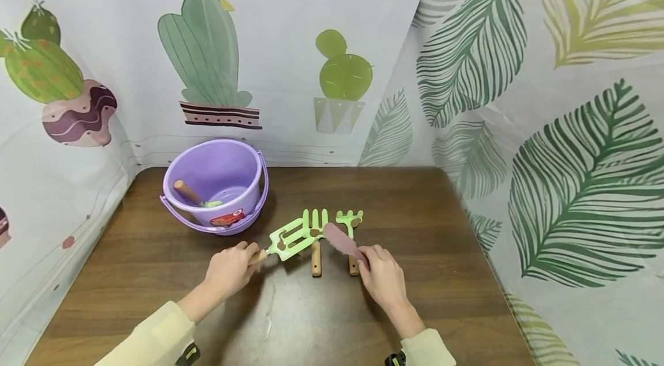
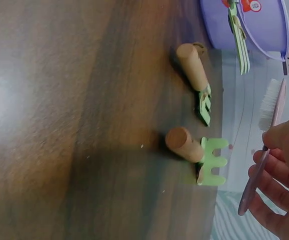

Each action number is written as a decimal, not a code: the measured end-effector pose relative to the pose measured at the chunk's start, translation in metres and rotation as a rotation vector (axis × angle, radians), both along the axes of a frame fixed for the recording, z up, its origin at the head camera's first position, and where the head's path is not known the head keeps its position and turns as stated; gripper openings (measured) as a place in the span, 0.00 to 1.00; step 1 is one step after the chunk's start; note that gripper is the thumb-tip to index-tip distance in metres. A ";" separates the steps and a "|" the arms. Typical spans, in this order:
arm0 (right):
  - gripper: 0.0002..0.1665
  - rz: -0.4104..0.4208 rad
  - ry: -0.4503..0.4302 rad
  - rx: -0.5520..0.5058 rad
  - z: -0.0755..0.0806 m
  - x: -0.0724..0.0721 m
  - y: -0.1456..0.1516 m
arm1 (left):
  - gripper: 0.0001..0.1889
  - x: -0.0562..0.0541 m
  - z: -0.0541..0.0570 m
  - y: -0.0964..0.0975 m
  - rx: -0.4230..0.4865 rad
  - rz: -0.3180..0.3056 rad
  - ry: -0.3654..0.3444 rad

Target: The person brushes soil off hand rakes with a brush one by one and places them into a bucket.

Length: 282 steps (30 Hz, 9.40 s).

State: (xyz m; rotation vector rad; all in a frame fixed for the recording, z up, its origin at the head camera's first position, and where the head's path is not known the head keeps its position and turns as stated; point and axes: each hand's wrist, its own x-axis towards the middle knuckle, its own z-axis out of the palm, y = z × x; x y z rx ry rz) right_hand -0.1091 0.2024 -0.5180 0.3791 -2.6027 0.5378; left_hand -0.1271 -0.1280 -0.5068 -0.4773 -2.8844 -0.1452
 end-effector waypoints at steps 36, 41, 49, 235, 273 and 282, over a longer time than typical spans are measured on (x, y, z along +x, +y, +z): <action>0.13 0.243 0.065 0.095 0.008 -0.012 -0.058 | 0.18 0.015 0.001 0.016 -0.014 -0.048 -0.030; 0.14 0.270 0.082 0.098 0.007 -0.012 -0.061 | 0.17 0.015 0.000 0.018 -0.012 -0.047 -0.032; 0.13 0.264 0.077 0.132 0.007 -0.012 -0.064 | 0.18 0.016 0.001 0.019 -0.010 -0.047 -0.020; 0.15 0.153 0.159 0.208 0.012 -0.011 -0.030 | 0.18 0.022 -0.006 -0.010 0.060 0.005 0.044; 0.13 0.264 0.199 0.228 0.006 -0.010 -0.068 | 0.19 0.022 -0.007 -0.005 0.065 -0.032 0.059; 0.13 0.263 0.249 0.296 0.004 -0.010 -0.062 | 0.19 0.022 -0.006 -0.006 0.053 -0.037 0.080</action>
